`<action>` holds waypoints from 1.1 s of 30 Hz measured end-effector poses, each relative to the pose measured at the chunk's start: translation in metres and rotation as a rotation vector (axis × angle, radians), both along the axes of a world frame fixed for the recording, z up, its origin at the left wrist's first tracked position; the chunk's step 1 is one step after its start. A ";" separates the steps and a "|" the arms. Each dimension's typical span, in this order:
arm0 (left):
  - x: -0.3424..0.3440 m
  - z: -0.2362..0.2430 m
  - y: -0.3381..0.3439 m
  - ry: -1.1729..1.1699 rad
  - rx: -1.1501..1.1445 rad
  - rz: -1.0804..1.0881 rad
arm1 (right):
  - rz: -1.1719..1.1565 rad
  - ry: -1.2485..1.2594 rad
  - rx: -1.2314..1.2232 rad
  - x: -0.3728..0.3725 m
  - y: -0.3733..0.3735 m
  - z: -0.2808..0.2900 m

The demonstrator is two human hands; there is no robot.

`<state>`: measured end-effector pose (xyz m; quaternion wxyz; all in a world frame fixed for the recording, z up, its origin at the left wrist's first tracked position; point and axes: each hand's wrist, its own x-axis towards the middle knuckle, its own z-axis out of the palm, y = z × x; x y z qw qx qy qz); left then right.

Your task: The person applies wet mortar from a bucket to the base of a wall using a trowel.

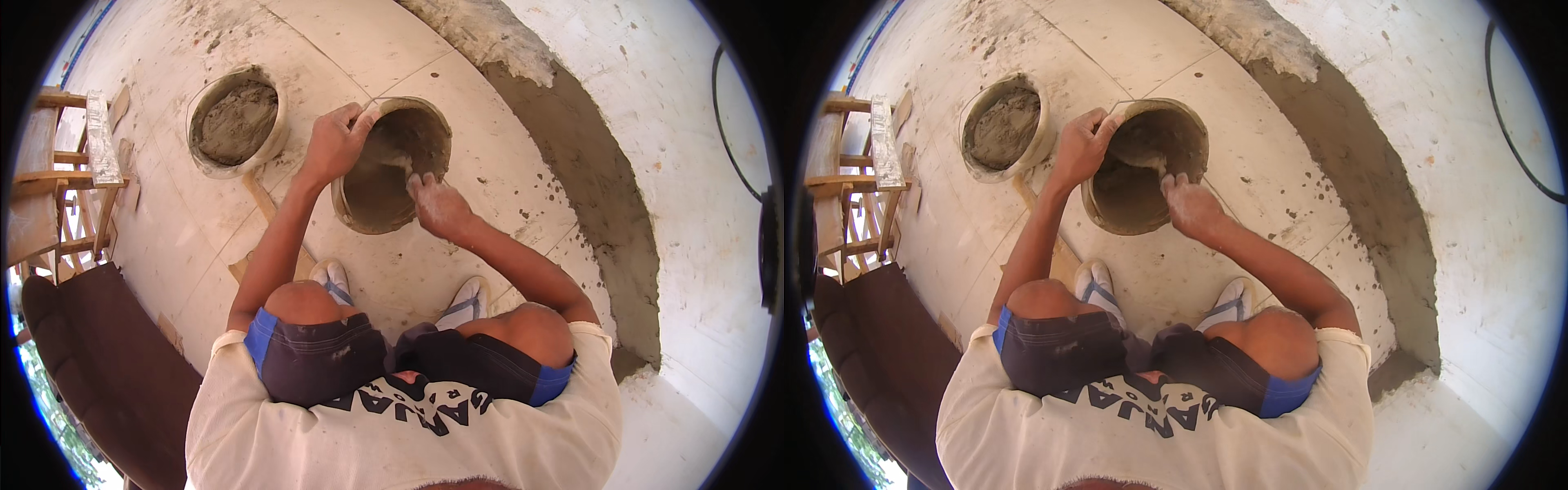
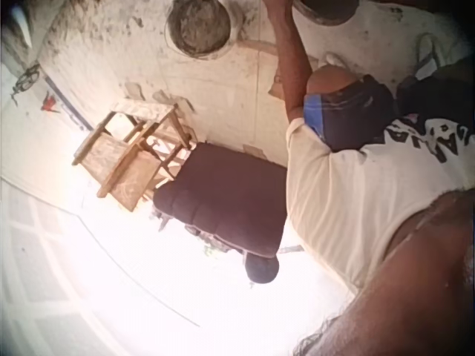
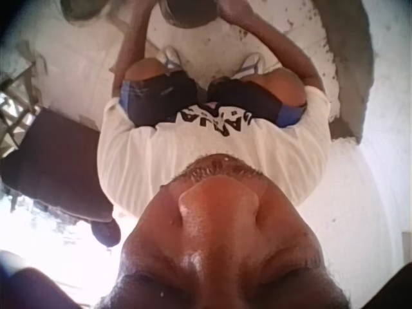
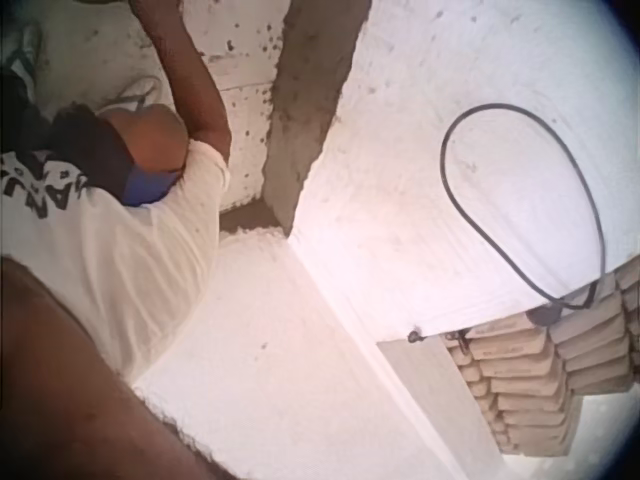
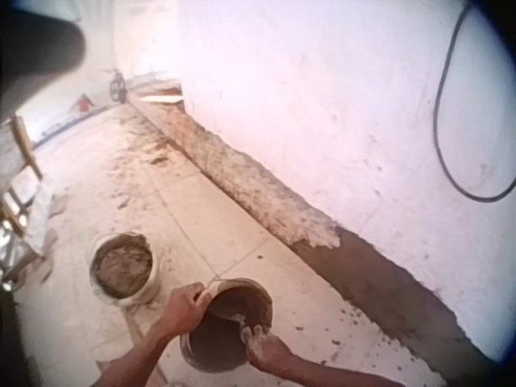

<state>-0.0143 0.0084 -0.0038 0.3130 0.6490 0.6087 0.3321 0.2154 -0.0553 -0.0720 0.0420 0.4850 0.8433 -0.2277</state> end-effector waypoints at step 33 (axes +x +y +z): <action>0.007 0.002 0.015 -0.043 0.017 -0.133 | -0.134 -0.062 0.141 -0.002 0.026 0.042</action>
